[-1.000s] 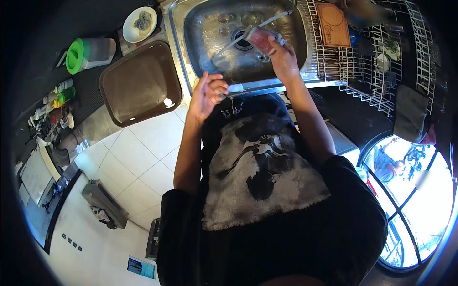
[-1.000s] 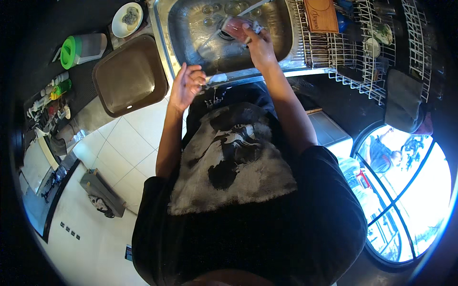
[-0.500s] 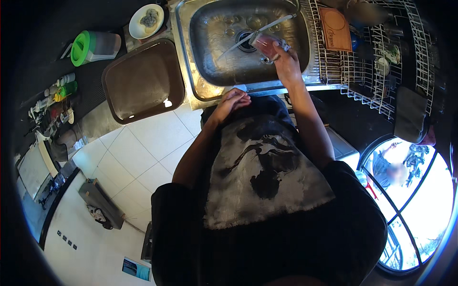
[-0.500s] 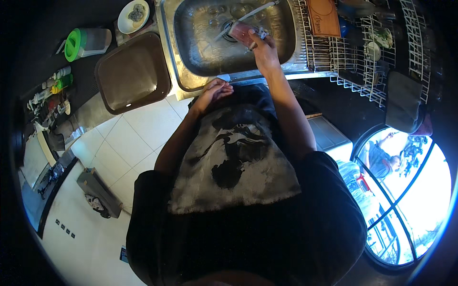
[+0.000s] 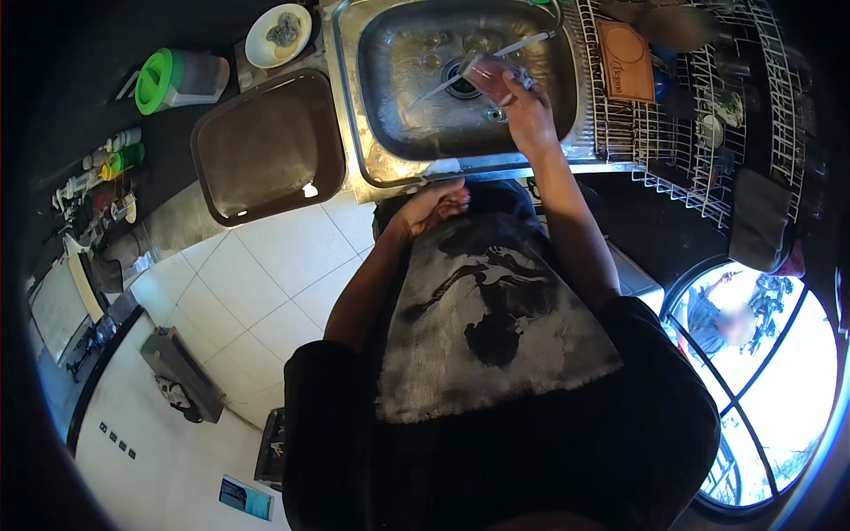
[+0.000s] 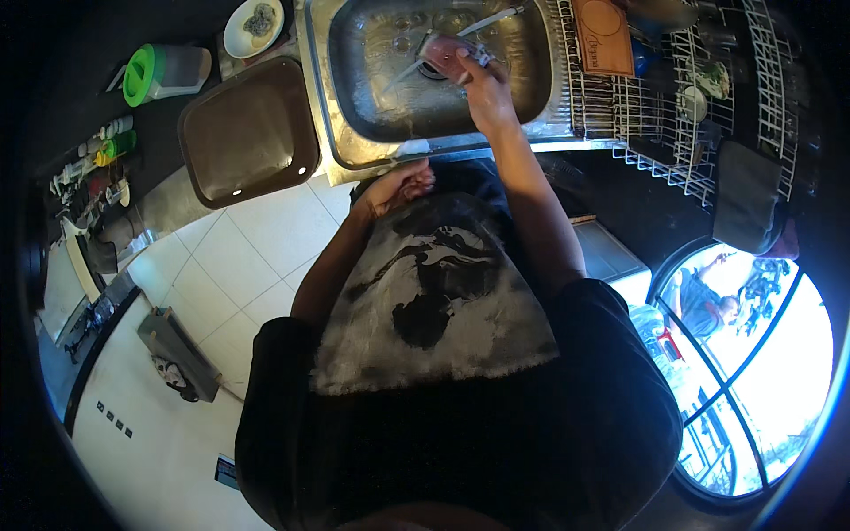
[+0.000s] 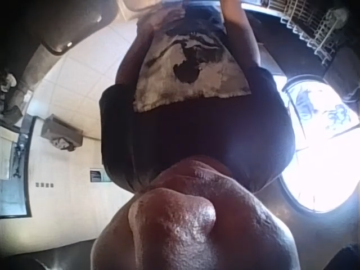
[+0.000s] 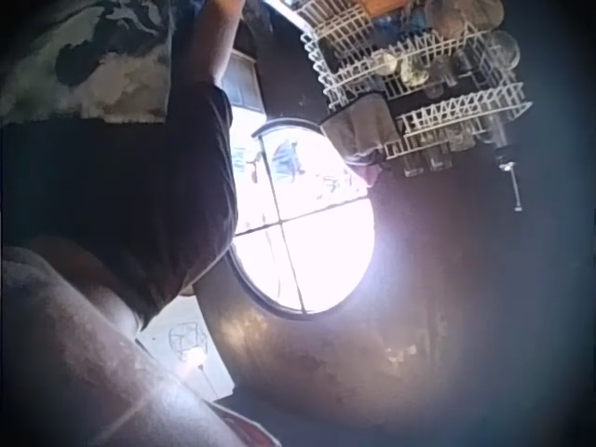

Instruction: Washing glassware and small plates in a restaurant sink using a sponge.

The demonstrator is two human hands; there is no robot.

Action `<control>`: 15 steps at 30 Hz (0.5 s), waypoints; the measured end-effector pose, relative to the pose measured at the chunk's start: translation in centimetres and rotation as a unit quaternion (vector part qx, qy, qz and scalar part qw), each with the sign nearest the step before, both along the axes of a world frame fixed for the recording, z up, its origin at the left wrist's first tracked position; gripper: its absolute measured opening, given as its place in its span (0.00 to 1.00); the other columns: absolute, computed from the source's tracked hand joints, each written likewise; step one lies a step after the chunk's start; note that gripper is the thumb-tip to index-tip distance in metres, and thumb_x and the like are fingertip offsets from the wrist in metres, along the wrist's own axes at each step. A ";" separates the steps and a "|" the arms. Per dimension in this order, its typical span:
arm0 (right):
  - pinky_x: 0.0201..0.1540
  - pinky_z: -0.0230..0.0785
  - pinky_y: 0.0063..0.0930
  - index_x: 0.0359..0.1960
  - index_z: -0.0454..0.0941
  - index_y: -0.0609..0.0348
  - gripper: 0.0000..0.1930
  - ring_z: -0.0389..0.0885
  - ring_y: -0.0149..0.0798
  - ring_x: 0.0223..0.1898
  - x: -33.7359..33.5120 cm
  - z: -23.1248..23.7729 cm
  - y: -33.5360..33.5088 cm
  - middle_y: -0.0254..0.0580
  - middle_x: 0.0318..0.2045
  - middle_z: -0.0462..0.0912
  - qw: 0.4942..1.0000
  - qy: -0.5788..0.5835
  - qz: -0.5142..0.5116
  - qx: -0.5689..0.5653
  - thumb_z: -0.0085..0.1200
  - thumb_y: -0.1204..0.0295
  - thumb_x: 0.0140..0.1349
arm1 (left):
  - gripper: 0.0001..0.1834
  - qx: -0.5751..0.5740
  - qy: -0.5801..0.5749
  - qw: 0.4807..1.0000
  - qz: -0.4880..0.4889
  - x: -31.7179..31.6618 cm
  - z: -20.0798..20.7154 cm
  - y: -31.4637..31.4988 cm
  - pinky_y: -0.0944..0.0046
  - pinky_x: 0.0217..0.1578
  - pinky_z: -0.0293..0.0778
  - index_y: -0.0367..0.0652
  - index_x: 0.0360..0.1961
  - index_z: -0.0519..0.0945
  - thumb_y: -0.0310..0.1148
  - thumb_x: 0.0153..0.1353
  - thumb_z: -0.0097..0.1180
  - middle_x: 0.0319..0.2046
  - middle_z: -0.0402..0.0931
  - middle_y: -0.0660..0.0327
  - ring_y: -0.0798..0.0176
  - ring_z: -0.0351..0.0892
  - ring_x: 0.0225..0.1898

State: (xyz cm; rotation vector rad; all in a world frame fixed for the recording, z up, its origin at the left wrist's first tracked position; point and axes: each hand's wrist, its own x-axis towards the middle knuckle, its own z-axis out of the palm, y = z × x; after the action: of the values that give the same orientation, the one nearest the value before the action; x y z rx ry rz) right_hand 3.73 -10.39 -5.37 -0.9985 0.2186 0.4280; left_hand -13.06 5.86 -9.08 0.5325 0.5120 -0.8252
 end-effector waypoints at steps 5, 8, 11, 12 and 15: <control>0.53 0.67 0.31 0.44 0.78 0.67 0.12 0.79 0.39 0.46 -0.1 0.6 0.2 0.44 0.42 0.82 1.000 -0.014 -0.005 0.005 0.50 0.73 0.63 | 0.22 0.047 0.047 0.997 -0.050 -0.8 -3.1 -0.3 0.71 0.24 0.66 0.49 0.20 0.65 0.51 0.67 0.44 0.19 0.68 0.64 0.67 0.68 0.22; 0.56 0.67 0.33 0.44 0.77 0.68 0.11 0.80 0.42 0.47 0.2 1.0 0.3 0.46 0.42 0.82 0.999 -0.036 0.003 0.006 0.49 0.75 0.63 | 0.17 0.213 -0.124 0.968 -0.058 0.0 -3.1 0.0 0.72 0.24 0.69 0.44 0.22 0.71 0.43 0.64 0.53 0.21 0.72 0.65 0.72 0.72 0.23; 0.57 0.67 0.33 0.44 0.78 0.67 0.11 0.80 0.42 0.47 0.0 0.4 0.3 0.46 0.43 0.82 1.000 -0.019 -0.007 0.014 0.50 0.76 0.62 | 0.10 0.302 -0.235 0.923 -0.031 1.6 -3.0 1.6 0.70 0.27 0.76 0.41 0.29 0.76 0.36 0.62 0.57 0.22 0.76 0.63 0.71 0.77 0.27; 0.57 0.67 0.33 0.43 0.78 0.66 0.10 0.80 0.42 0.47 0.0 -0.3 0.0 0.46 0.42 0.82 0.999 0.005 -0.017 0.031 0.51 0.77 0.62 | 0.12 0.303 -0.202 0.931 -0.016 2.9 -1.5 2.2 0.68 0.29 0.78 0.40 0.31 0.76 0.39 0.63 0.56 0.23 0.77 0.61 0.69 0.78 0.27; 0.53 0.69 0.31 0.41 0.80 0.64 0.09 0.81 0.38 0.43 -0.4 -1.6 0.9 0.42 0.40 0.83 0.998 -0.067 0.000 0.015 0.53 0.75 0.61 | 0.19 0.326 -0.205 0.920 0.070 7.0 3.3 2.7 0.64 0.30 0.80 0.39 0.36 0.75 0.47 0.66 0.49 0.26 0.78 0.56 0.63 0.81 0.29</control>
State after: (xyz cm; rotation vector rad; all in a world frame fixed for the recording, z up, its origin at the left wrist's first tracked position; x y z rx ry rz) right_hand 3.35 -9.47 -7.00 -0.9942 0.0905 0.3619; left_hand -6.05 8.56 -5.82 1.2408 0.4216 -0.3669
